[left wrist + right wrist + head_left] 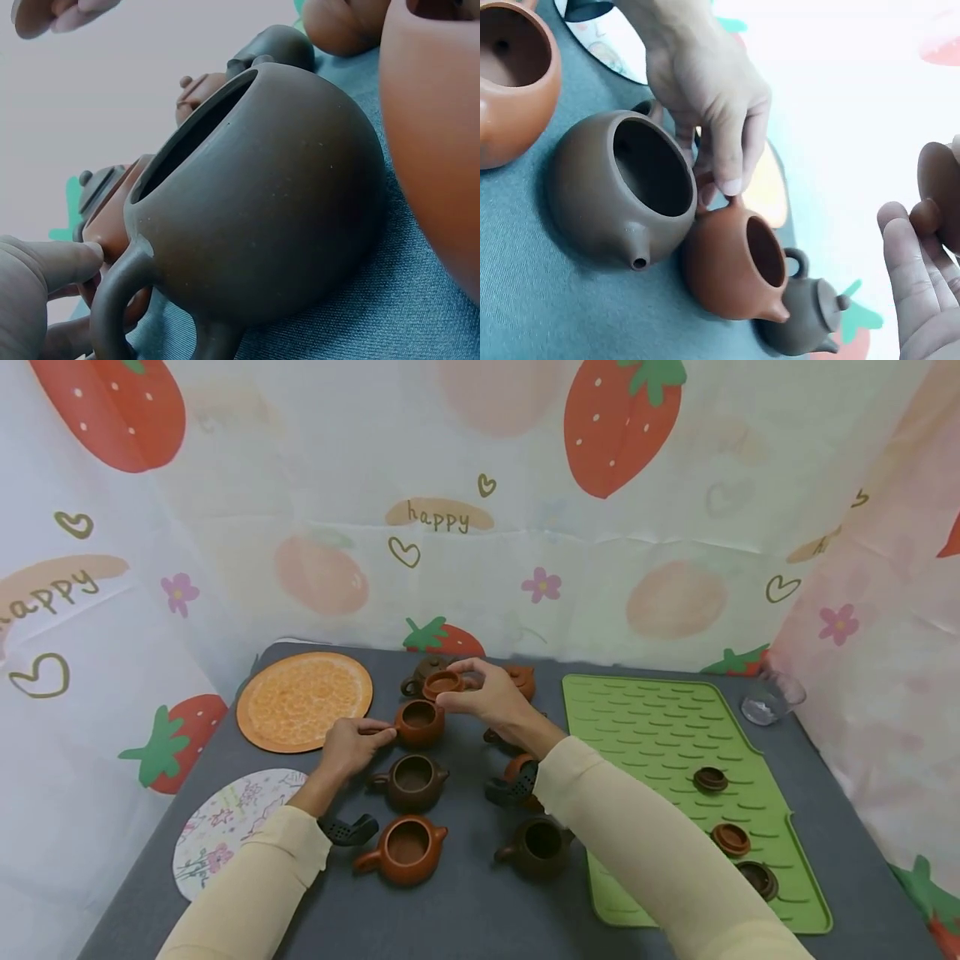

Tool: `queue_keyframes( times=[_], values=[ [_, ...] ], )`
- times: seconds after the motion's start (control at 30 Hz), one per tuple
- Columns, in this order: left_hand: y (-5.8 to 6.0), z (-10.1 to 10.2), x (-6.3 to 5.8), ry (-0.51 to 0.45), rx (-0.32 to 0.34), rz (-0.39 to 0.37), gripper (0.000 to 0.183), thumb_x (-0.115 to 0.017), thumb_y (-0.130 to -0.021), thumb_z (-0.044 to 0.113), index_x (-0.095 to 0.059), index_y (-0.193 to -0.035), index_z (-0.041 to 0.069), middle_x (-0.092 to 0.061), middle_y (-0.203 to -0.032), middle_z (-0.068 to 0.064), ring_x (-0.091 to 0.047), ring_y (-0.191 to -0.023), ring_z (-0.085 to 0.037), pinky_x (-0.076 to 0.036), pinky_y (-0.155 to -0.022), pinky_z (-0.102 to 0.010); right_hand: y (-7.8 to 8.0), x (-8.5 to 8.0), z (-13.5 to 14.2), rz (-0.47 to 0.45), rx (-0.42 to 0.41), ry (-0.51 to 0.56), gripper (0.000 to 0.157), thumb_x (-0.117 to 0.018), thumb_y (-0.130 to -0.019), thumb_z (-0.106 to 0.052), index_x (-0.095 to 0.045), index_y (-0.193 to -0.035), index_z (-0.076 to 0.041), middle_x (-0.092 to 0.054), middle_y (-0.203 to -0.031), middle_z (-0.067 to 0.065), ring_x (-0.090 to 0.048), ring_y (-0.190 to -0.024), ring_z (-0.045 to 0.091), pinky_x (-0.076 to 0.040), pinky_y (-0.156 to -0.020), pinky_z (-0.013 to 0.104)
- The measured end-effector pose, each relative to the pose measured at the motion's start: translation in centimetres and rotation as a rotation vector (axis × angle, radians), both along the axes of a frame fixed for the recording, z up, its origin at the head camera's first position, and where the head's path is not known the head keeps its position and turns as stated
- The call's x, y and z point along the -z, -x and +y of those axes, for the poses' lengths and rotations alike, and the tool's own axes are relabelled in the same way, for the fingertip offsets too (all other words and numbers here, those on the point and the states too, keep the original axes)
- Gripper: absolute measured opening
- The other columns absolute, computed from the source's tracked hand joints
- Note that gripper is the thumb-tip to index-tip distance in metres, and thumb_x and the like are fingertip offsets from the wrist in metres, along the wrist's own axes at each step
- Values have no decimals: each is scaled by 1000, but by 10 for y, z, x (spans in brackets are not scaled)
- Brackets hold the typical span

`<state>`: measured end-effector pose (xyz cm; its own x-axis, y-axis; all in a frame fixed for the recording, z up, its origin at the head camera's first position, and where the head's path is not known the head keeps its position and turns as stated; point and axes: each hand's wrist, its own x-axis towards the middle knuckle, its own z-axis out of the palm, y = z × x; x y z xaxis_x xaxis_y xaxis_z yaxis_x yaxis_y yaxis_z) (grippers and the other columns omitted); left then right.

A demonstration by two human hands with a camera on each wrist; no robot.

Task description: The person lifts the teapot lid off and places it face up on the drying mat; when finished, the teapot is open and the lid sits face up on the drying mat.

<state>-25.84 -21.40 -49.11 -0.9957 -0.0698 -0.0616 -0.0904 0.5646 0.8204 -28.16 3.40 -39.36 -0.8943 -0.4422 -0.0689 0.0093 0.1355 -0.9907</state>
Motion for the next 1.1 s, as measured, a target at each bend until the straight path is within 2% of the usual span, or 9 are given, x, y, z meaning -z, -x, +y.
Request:
queue_keyframes(
  times=[0.13, 0.3, 0.53, 0.9, 1.1],
  values=[
    [-1, 1, 1, -6, -1, -4, 25, -73, -89, 28, -77, -102, 7, -69, -105, -10, -59, -102, -30, -45, -86, -44, -8, -10, 11, 51, -14, -77, 49, -77, -85, -27, -53, -125, -14, -54, -125, 6, -55, -110, 24, -49, -84, 42],
    [-1, 1, 2, -9, -3, 4, 25, -73, -89, 28, -78, -102, 7, -69, -105, -10, -59, -102, -31, -45, -87, -44, -17, -25, 26, 92, -47, -119, 56, -76, -86, -28, -52, -135, -15, -56, -125, 3, -52, -116, 21, -47, -88, 42],
    [-1, 0, 1, -11, -5, 0, 25, -72, -89, 27, -77, -102, 7, -69, -107, -11, -58, -102, -30, -45, -86, -44, -26, -38, 46, 148, -69, -124, 53, -76, -86, -22, -56, -134, -10, -64, -114, 6, -59, -105, 20, -47, -87, 43],
    [0, 0, 1, -37, -11, -8, 26, -73, -89, 28, -77, -104, 7, -69, -106, -11, -58, -102, -29, -45, -86, -43, -39, -48, 94, 149, -53, -116, 50, -75, -86, -14, -55, -131, -6, -64, -113, 14, -61, -102, 27, -50, -83, 42],
    [0, -1, 0, -40, -16, -20, 26, -72, -89, 27, -77, -104, 6, -68, -108, -11, -57, -103, -29, -44, -87, -43, -43, -50, 120, 151, -31, -153, 51, -76, -85, -13, -54, -130, -2, -63, -113, 16, -61, -102, 28, -52, -80, 38]
  ],
)
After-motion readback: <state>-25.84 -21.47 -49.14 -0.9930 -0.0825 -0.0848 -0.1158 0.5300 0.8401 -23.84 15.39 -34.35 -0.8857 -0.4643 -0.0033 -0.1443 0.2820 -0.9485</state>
